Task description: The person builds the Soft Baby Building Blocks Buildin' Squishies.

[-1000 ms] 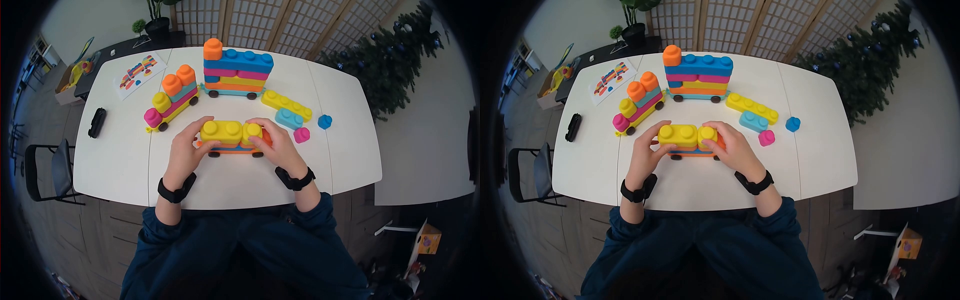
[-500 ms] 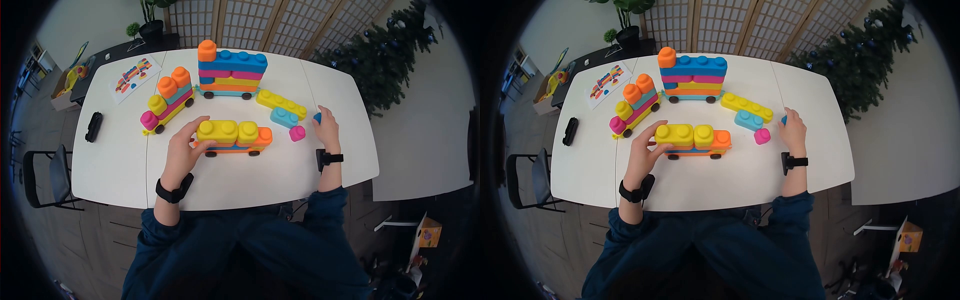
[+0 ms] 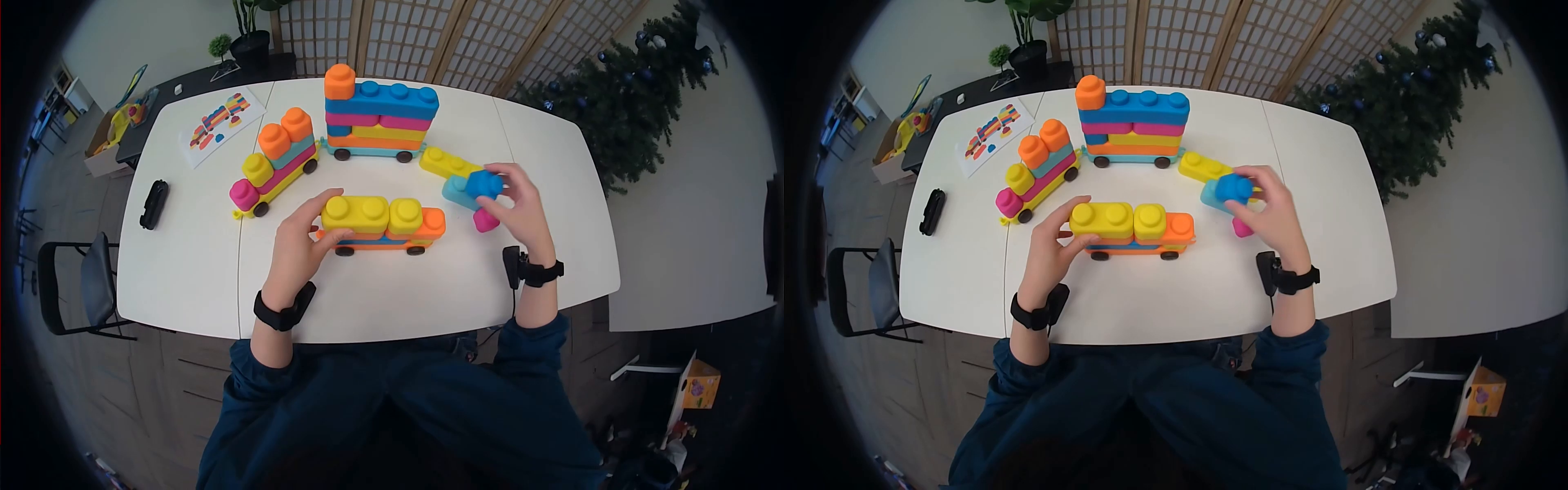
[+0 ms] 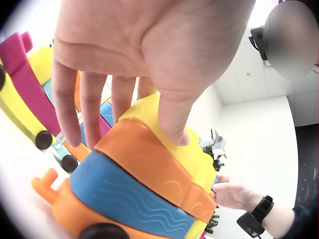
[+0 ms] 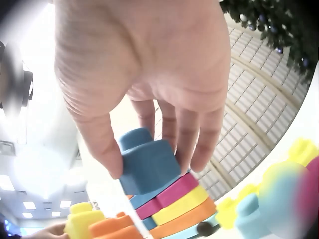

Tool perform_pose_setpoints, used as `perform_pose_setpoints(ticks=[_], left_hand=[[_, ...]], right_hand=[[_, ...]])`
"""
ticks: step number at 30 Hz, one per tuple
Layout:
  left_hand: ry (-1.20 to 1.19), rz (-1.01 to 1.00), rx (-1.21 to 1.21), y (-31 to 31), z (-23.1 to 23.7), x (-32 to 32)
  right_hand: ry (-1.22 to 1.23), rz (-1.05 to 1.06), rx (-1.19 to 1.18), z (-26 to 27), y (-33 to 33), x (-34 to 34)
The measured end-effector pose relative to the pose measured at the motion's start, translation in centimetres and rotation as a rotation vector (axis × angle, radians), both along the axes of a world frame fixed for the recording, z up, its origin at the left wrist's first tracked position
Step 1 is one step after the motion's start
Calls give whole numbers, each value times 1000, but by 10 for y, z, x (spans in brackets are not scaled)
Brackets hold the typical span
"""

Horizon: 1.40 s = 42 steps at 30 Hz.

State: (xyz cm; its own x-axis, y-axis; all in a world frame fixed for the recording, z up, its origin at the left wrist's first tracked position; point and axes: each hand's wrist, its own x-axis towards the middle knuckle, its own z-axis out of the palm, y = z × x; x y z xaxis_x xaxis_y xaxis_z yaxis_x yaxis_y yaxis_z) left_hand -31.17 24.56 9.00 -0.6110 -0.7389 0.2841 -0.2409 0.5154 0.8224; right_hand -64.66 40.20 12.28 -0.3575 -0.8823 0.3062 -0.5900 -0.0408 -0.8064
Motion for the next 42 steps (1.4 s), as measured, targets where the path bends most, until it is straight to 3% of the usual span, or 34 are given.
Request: perform_pose_setpoints(ticks=[1, 3, 6, 15, 30, 42], left_hand=[[-2, 0, -1, 0, 1, 0], [1, 2, 11, 0, 2, 0], [-2, 1, 15, 0, 1, 1], [69, -37, 162, 1, 3, 0], [57, -63, 190, 1, 5, 0], [37, -49, 180, 0, 3, 1]], right_hand=[[-2, 0, -1, 3, -1, 13], [-30, 227, -6, 5, -4, 33], [12, 313, 5, 1, -10, 47], [-83, 221, 13, -29, -13, 62], [-42, 117, -20, -35, -8, 77], [-98, 163, -19, -39, -9, 72]])
